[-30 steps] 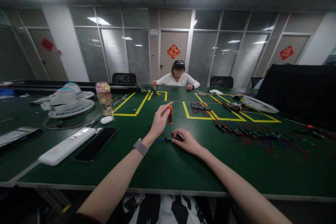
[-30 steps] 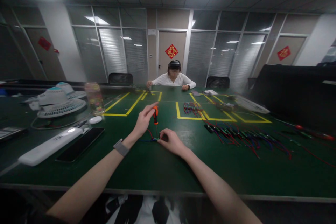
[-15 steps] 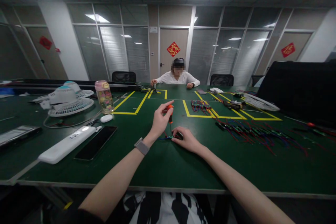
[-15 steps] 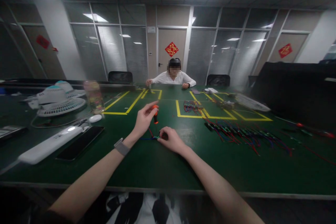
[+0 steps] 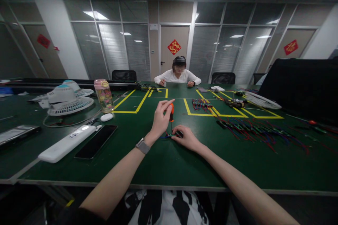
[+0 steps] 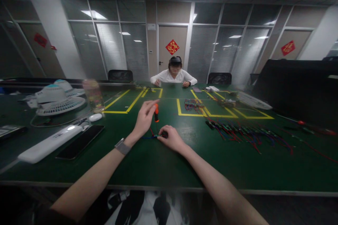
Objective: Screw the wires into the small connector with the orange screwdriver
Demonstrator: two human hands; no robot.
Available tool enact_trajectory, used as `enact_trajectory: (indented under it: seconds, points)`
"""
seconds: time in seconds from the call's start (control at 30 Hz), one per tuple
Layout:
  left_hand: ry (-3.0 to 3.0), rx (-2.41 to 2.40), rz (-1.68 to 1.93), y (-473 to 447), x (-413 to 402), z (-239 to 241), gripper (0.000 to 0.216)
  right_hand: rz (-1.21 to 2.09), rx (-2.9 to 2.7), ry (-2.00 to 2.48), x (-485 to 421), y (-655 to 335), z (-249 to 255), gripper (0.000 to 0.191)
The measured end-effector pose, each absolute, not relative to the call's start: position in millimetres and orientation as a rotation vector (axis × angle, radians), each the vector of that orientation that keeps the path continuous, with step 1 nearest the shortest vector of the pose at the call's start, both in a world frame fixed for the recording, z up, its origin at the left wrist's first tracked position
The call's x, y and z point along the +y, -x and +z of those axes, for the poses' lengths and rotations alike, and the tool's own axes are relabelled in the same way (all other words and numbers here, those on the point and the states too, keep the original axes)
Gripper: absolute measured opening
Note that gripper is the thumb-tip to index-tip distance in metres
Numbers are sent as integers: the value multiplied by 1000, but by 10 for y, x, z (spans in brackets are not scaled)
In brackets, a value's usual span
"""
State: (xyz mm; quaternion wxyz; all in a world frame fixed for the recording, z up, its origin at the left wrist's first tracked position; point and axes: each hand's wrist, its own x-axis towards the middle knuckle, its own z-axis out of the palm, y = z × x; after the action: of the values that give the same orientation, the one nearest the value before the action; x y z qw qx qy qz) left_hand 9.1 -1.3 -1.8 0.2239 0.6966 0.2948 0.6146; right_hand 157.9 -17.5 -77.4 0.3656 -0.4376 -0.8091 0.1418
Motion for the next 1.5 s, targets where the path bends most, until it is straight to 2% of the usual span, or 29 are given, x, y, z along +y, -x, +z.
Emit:
enact_trajectory:
  seconds: [0.1, 0.27, 0.43, 0.6, 0.73, 0.9, 1.2, 1.37, 1.5]
  points:
    - [-1846, 750, 1617, -80, 17, -20, 33, 369, -2080, 1121, -179, -1585, -774, 7]
    - [-1891, 841, 1719, -73, 26, -21, 27, 372, -2083, 1112, -182, -1596, -775, 8]
    - [-1790, 720, 1582, -71, 33, -6, 33, 374, -2092, 1103, -182, -1604, -773, 8]
    - [-1831, 796, 1664, -58, 44, -1, 29, 368, -2093, 1103, -183, -1604, -776, 7]
    - [-1743, 704, 1548, -59, 60, -2, 34, 381, -2090, 1094, -186, -1603, -771, 6]
    - [-1807, 810, 1671, -56, 64, -10, 30, 378, -2092, 1089, -174, -1605, -786, 8]
    - [-1833, 779, 1643, -53, 58, -5, 30, 384, -2076, 1102, -158, -1616, -812, 10]
    - [-1731, 676, 1512, -62, 78, -25, 37, 392, -2094, 1089, -174, -1607, -787, 7]
    - [-1873, 784, 1656, -59, 50, -21, 31, 397, -2087, 1081, -179, -1606, -776, 6]
